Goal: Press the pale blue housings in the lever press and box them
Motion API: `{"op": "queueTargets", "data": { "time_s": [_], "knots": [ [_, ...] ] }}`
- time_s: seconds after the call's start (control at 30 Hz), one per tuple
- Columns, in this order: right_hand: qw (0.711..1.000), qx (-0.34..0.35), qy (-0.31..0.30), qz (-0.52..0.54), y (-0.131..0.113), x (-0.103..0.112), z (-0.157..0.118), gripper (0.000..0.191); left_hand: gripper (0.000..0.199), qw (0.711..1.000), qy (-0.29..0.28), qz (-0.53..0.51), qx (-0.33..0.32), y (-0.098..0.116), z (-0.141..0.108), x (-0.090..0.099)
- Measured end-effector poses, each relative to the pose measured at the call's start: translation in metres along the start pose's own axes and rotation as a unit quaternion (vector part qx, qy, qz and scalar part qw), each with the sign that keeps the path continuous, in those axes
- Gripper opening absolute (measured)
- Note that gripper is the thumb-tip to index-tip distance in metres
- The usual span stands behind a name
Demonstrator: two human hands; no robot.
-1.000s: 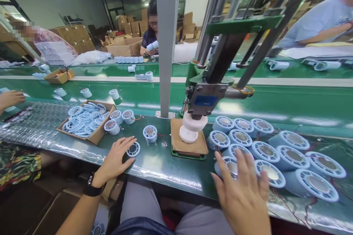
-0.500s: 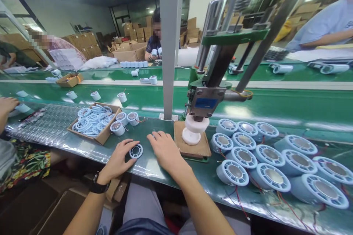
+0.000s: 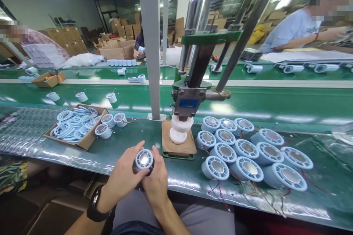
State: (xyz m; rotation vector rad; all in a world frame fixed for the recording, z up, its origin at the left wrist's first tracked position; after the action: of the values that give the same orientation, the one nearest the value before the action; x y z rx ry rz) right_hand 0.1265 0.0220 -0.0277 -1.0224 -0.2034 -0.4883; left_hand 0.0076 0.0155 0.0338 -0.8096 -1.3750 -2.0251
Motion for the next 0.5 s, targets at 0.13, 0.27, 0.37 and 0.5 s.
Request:
{"op": "queueTargets", "data": {
  "time_s": [0.13, 0.27, 0.37, 0.5],
  "knots": [
    [1.0, 0.014, 0.021, -0.008, -0.004, 0.003, 0.002, 0.061, 0.073, 0.999, 0.021, 0.003, 0.042, -0.001, -0.003, -0.002],
    [0.999, 0.024, 0.018, -0.02, -0.01, 0.004, 0.005, 0.063, 0.071, 0.996, 0.048, -0.029, 0.067, -0.003, -0.008, -0.011],
    [0.997, 0.046, -0.015, -0.059, -0.011, 0.002, 0.005, 0.047, 0.066, 0.992, 0.076, -0.068, 0.076, -0.006, -0.013, -0.022],
    [0.97, 0.086, -0.158, -0.165, -0.013, 0.017, 0.013, 0.052, 0.053, 0.985, 0.061, -0.132, 0.098, -0.013, -0.015, -0.03]
  ]
}}
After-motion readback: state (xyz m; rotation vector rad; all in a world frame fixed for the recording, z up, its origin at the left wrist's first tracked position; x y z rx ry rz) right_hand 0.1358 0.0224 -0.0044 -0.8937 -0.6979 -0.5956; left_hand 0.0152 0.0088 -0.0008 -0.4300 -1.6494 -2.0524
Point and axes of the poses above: each hand's wrist, its own z-axis towards the middle knuckle, its own x-axis out of the back of the hand, y = z × x, the point moved 3 cm from there along z, towards the middle knuckle, and after that the axes turned 4 degrees about -x, right-handed, at the moved point
